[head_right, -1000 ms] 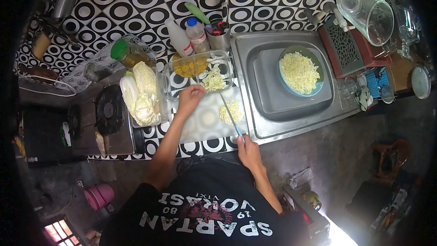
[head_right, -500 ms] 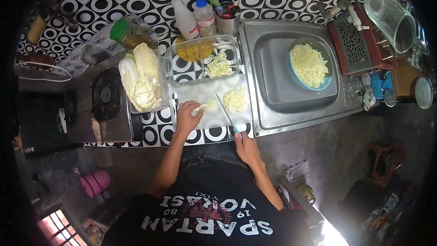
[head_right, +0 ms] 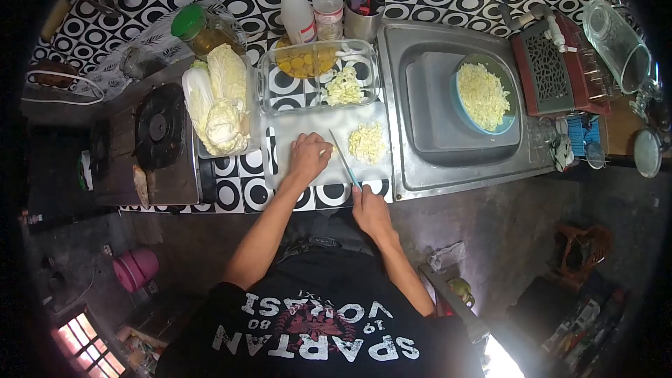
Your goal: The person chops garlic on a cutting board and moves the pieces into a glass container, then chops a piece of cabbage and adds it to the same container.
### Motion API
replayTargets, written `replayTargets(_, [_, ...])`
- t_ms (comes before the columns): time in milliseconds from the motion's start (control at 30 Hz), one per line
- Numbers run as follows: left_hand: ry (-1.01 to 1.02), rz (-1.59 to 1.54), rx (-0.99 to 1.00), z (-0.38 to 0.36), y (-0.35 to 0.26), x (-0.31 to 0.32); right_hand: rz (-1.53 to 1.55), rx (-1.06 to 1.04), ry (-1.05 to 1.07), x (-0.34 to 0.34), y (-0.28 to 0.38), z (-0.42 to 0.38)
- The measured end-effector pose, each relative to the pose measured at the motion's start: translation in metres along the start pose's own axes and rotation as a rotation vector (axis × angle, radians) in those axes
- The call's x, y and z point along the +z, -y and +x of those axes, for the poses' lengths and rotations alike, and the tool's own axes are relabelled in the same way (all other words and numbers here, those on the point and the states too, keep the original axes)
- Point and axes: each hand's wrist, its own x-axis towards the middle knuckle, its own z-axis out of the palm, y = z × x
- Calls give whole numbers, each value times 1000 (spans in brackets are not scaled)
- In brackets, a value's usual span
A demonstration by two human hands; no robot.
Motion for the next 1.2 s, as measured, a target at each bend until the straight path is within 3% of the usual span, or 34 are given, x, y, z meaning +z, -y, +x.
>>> replayTargets(200, [-44,10,56,1,4,3,-50,28,29,6,2,0])
replayTargets(500, [6,-35,-33,0,3,4,-38,-47,-25,37,-12,13])
replayTargets(900, [13,-65,48,-12,5,3,-76,-37,3,18,19,38])
replayTargets(1200, [-122,-139,17,-5,6,7,-4,-49,41,5,15,23])
